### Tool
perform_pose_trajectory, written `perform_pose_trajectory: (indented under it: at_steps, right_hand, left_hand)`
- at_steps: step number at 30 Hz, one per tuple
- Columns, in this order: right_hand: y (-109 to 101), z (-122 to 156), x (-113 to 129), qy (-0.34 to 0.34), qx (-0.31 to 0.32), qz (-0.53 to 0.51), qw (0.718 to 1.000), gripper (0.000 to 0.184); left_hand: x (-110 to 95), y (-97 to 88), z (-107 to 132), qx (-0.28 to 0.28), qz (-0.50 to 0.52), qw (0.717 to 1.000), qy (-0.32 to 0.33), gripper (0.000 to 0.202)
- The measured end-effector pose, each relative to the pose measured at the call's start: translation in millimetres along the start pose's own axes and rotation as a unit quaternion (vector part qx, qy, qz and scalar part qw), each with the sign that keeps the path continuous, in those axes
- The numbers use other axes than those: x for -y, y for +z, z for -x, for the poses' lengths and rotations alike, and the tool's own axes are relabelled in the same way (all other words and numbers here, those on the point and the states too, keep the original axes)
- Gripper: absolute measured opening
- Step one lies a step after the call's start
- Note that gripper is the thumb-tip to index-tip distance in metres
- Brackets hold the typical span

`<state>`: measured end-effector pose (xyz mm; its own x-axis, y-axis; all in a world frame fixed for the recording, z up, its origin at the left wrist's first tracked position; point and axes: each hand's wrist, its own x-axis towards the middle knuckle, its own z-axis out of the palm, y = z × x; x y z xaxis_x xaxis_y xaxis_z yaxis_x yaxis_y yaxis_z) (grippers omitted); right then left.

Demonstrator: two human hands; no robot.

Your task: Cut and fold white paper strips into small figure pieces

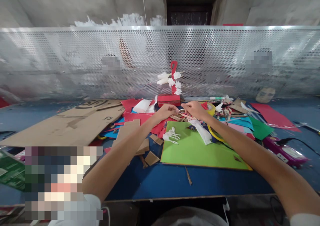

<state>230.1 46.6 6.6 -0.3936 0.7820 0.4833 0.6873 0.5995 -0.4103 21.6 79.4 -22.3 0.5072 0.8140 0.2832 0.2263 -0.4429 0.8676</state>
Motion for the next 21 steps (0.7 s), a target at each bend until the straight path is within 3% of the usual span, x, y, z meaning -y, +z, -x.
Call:
perform_pose_trajectory:
  at_steps: [4, 9, 21]
  right_hand:
    - [1, 0, -1, -0.028, 0.012, -0.053, 0.998, 0.030]
    - [6, -1, -2, -0.034, -0.013, 0.010, 0.999, 0.020]
    - [4, 2, -2, -0.017, 0.050, 0.083, 0.995, 0.051]
  left_hand:
    - [-6, -1.1, 2, -0.013, -0.004, 0.999, -0.040, 0.034]
    - [-17, 0.4, 8, -0.009, 0.013, 0.999, -0.049, 0.031]
    - [-28, -2.0, 12, 0.005, 0.004, 0.999, -0.044, 0.029]
